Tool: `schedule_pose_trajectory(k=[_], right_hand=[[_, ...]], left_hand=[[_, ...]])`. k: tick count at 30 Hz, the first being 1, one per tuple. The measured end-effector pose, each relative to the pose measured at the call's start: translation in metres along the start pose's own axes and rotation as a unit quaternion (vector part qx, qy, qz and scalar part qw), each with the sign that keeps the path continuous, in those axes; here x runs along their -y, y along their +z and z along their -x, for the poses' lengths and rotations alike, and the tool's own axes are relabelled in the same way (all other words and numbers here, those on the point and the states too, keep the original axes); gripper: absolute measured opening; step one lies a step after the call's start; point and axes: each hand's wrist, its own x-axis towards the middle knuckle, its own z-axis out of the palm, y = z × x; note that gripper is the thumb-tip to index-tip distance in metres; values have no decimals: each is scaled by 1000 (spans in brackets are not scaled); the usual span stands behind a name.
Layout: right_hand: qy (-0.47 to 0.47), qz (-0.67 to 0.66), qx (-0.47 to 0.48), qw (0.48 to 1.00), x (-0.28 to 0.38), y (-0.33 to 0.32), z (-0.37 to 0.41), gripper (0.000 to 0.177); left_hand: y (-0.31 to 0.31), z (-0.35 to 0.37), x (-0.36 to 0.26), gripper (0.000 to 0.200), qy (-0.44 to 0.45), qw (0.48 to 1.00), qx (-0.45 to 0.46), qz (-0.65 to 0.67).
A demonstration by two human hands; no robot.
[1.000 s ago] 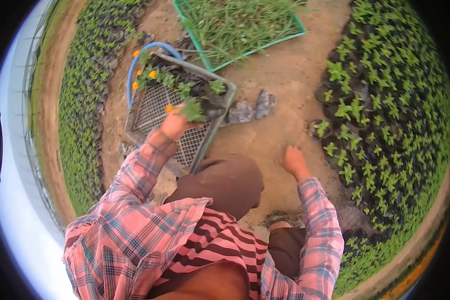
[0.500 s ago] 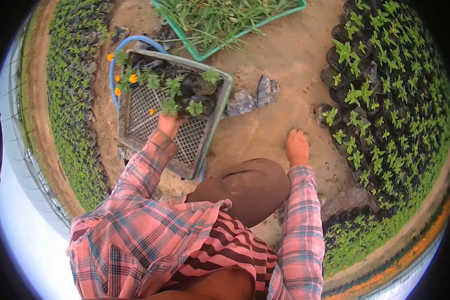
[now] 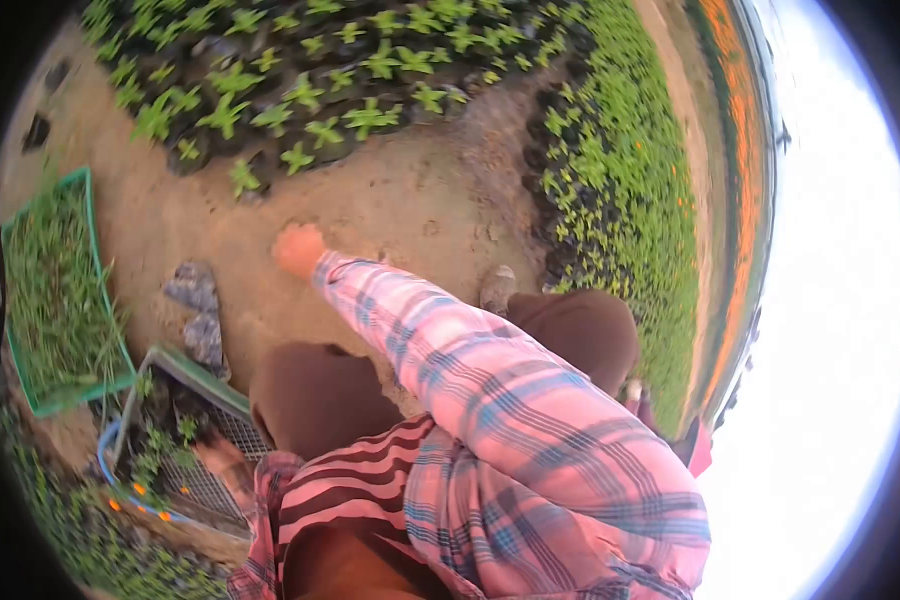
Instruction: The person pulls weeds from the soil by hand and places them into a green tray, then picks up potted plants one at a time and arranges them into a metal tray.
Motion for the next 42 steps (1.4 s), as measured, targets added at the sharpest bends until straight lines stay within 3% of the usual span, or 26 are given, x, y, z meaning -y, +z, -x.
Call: schedule_pose_trajectory(k=[4,8,9,11,12,13,14,15,16,17,19,21,22,23,24,25,26,28,30,34,35,37,42], right_hand=[[8,-24,16,1000,-1,12,-8,13],[-74,-75,34,994,-21,-2,-2,13],[-77,-85,28,993,-22,-5,4,13],[-111,-147,-31,982,-36,-9,16,15],[-108,-155,-38,981,-43,-8,22,15],[-35,-203,-42,978,-50,-4,28,17],[38,-249,-44,967,-60,1,37,19],[117,-337,-139,924,-82,10,51,22],[172,-292,-232,912,-115,17,72,25],[334,-323,-227,856,-141,-21,102,22],[438,-203,-389,785,-215,-16,160,17],[508,-57,-414,753,-277,-27,213,18],[546,25,-350,761,-296,-24,228,20],[576,108,-283,759,-312,-28,242,23],[649,14,-308,696,-331,-29,243,31],[657,-10,-273,702,-338,-31,244,32],[665,-30,-239,707,-348,-34,245,34],[651,-87,-186,731,-392,-9,247,40],[611,-50,-213,761,-395,-6,238,31],[586,-10,-271,764,-398,13,235,21],[534,30,-278,798,-398,18,240,22],[550,31,-300,779,-382,13,240,23],[321,-47,-290,901,-289,-13,210,17]], left_hand=[[59,43,-31,42,13,996,-36,-86],[4,-2,-16,43,-46,998,-45,-7],[-11,-6,-18,44,33,978,10,-205],[-11,2,-29,46,118,907,65,-398],[2,32,-37,46,42,954,-22,-297],[9,57,-45,47,-37,975,-109,-188],[6,67,-52,47,-30,975,-109,-193],[0,76,-58,47,28,949,-65,-308],[10,98,-64,45,71,937,-29,-342],[20,119,-69,43,115,921,5,-373],[70,165,-79,39,158,904,27,-396],[85,168,-73,30,291,813,124,-489],[83,159,-69,25,371,718,193,-557],[95,166,-69,25,377,719,166,-560],[117,176,-66,24,318,768,230,-506],[141,186,-61,23,257,808,296,-440],[159,190,-56,22,195,836,362,-364],[176,186,-44,23,214,786,422,-399],[180,169,-25,24,131,778,481,-382],[207,181,-26,22,121,785,484,-368],[211,177,-22,23,128,776,494,-370],[220,169,-15,23,136,775,497,-366],[252,151,9,21,83,826,471,-299]])
